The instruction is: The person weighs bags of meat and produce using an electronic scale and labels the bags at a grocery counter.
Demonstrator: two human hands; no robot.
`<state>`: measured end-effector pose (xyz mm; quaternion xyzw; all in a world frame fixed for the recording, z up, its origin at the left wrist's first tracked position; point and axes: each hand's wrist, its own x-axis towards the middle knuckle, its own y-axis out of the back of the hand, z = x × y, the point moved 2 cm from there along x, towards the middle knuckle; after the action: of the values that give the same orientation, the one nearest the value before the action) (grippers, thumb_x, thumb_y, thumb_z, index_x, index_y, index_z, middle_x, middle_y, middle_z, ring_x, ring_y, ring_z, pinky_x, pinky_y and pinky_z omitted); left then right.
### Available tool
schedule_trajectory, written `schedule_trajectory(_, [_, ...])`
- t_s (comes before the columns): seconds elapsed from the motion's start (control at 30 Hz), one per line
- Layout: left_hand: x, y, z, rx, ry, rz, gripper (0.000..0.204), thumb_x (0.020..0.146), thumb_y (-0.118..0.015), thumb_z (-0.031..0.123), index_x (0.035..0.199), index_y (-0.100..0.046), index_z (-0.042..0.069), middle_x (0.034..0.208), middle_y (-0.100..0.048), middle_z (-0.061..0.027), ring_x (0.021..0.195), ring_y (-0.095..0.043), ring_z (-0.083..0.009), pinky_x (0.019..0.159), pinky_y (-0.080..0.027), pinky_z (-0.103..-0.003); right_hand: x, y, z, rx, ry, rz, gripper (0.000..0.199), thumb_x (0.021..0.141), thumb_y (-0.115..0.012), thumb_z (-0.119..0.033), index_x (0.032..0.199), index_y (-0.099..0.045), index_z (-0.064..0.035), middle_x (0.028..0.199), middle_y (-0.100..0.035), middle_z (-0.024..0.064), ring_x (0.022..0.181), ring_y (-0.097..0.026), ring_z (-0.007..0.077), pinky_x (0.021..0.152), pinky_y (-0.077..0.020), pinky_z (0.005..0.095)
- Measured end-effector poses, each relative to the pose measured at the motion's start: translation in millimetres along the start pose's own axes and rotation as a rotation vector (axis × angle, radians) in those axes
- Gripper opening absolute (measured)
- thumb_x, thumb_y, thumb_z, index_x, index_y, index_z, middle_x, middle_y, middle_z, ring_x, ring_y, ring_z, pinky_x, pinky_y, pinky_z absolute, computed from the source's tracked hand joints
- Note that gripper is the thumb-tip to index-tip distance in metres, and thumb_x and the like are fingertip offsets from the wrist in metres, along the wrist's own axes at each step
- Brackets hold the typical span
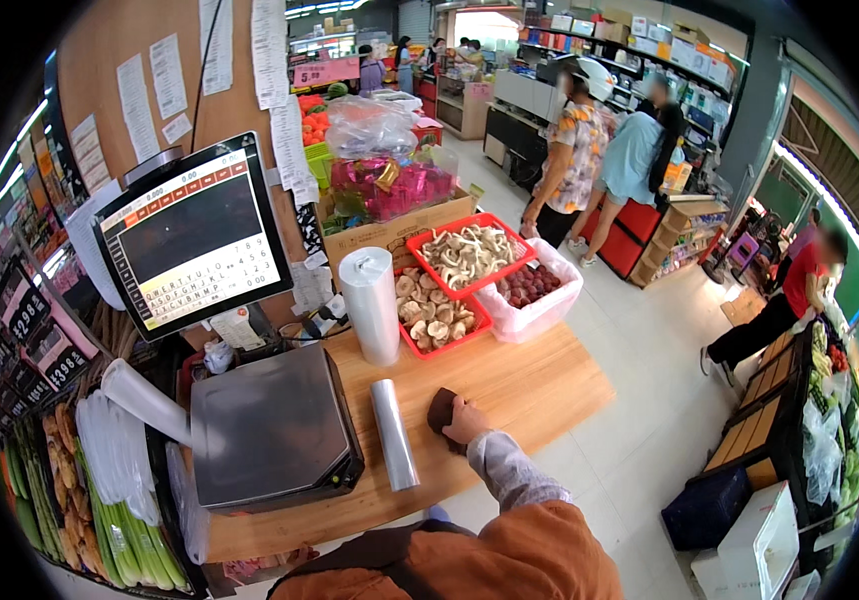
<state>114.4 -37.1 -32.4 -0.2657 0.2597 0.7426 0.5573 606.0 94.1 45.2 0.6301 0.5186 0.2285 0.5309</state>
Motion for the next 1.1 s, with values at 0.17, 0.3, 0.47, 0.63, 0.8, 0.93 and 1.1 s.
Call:
schedule_trajectory(0.17, [3,0,1,-0.001,0.055,0.039,0.030,0.094,-0.052,0.030,0.084,-0.054,0.001,0.069,-0.059,-0.0081,0.055,-0.059,-0.0192,0.044,-0.044,-0.031,-3,1,-1,0.030,0.004,0.009,0.067,0.066,-0.071,-0.034,0.120,-0.042,-0.0051,0.111,-0.053,0.0253,0.098,-0.058,0.0398,0.084,-0.0485,0.0446])
schedule_trajectory(0.3, [12,3,-16,-0.033,0.066,0.115,0.029,0.094,-0.051,0.027,0.084,-0.054,0.001,0.069,-0.060,-0.0083,0.055,-0.060,-0.0193,0.045,-0.045,-0.032,-4,5,-5,0.016,-0.011,-0.014,0.068,0.066,-0.071,-0.035,0.120,-0.042,-0.0060,0.111,-0.053,0.0247,0.098,-0.059,0.0394,0.083,-0.0488,0.0447])
schedule_trajectory(0.47, [-13,-5,15,0.063,0.038,0.044,0.028,0.093,-0.051,0.026,0.083,-0.055,0.001,0.070,-0.060,-0.0084,0.056,-0.060,-0.0194,0.046,-0.045,-0.032,-3,3,-2,-0.021,0.007,0.020,0.068,0.066,-0.072,-0.036,0.118,-0.041,-0.0042,0.108,-0.054,0.0240,0.092,-0.061,0.0376,0.078,-0.0510,0.0440])
schedule_trajectory(0.63, [-7,-2,4,0.007,0.027,0.051,0.029,0.093,-0.051,0.029,0.085,-0.055,0.001,0.071,-0.059,-0.0077,0.057,-0.060,-0.0191,0.046,-0.045,-0.031,-2,3,-4,-0.018,0.021,0.024,0.068,0.065,-0.072,-0.035,0.118,-0.042,-0.0043,0.108,-0.054,0.0243,0.092,-0.061,0.0379,0.078,-0.0507,0.0444])
schedule_trajectory(0.8, [-13,-5,8,0.033,-0.004,0.066,0.030,0.093,-0.051,0.030,0.086,-0.055,0.001,0.072,-0.059,-0.0070,0.058,-0.060,-0.0184,0.045,-0.044,-0.031,0,1,-1,-0.017,0.028,0.019,0.068,0.065,-0.072,-0.035,0.117,-0.042,-0.0038,0.107,-0.053,0.0252,0.092,-0.061,0.0386,0.078,-0.0506,0.0446])
schedule_trajectory(0.93, [-20,-8,13,0.040,-0.020,0.079,0.030,0.093,-0.050,0.030,0.086,-0.056,0.001,0.072,-0.059,-0.0068,0.058,-0.060,-0.0180,0.045,-0.044,-0.031,-1,1,-2,-0.026,0.024,0.020,0.068,0.066,-0.072,-0.035,0.118,-0.041,-0.0033,0.108,-0.053,0.0253,0.092,-0.061,0.0385,0.078,-0.0507,0.0445])
schedule_trajectory(1.1, [-13,-5,7,0.012,0.008,0.062,0.029,0.093,-0.050,0.029,0.086,-0.055,0.001,0.071,-0.059,-0.0070,0.057,-0.060,-0.0180,0.044,-0.043,-0.031,-3,2,-2,-0.024,0.010,0.013,0.068,0.066,-0.071,-0.035,0.118,-0.041,-0.0029,0.109,-0.053,0.0255,0.092,-0.061,0.0383,0.078,-0.0512,0.0443])
